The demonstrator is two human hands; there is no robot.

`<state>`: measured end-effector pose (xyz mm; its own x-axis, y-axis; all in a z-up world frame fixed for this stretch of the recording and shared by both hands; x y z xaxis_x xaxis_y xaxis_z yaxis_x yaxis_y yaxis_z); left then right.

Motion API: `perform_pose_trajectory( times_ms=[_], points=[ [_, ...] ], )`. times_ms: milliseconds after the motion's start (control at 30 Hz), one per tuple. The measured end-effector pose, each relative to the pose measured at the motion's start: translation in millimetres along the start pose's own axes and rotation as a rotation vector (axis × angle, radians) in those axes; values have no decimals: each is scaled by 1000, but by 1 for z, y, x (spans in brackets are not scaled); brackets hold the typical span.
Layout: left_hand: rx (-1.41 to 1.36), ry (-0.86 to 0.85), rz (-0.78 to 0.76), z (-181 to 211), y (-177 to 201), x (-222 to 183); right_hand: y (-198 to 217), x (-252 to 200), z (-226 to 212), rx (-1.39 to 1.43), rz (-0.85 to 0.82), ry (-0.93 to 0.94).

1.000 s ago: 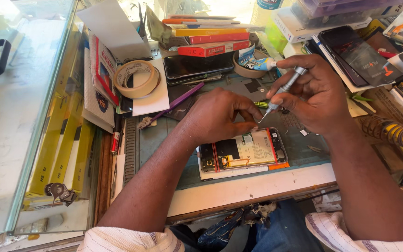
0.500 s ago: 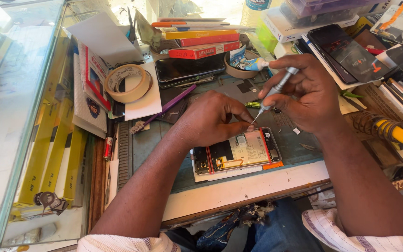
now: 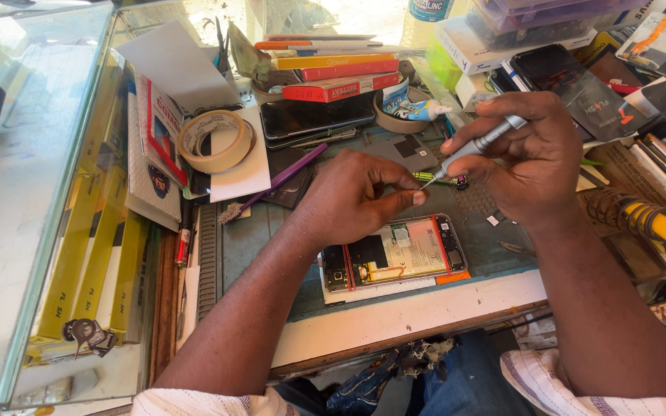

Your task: The person uses a screwdriver to remove screws from the internal frame of a disassembled smartphone. They carefully unscrew multiple fasteners around the battery and motherboard area. After removing the screws, the person picks up the phone's back cover and a battery package from the cluttered workbench.

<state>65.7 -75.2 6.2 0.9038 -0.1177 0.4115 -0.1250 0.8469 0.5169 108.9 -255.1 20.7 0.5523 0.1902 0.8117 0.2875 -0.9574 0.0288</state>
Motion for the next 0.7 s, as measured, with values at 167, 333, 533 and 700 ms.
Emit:
perform_pose_trajectory(
  times_ms=[167, 333, 533, 700],
  points=[
    [-31, 38, 21, -3, 4, 1, -2, 2, -8, -31, -11, 64],
    [-118, -16, 47, -3, 4, 2, -3, 5, -11, -38, 10, 42],
    [-94, 1, 7, -1, 0, 0, -1, 2, -11, -7, 10, 30],
    [-66, -54, 16, 2, 2, 0, 1, 0, -8, -15, -14, 25]
  ],
)
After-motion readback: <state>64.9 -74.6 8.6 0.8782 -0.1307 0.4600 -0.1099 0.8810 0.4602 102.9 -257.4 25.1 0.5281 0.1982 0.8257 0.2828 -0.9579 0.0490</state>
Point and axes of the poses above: each hand's wrist, its own x-axis towards the middle knuckle, its own y-axis out of the back of the hand, z = x × y, the point moved 8 cm from there along x, towards the middle knuckle, and after that the axes turned 14 degrees about z, right-handed, at the moved point
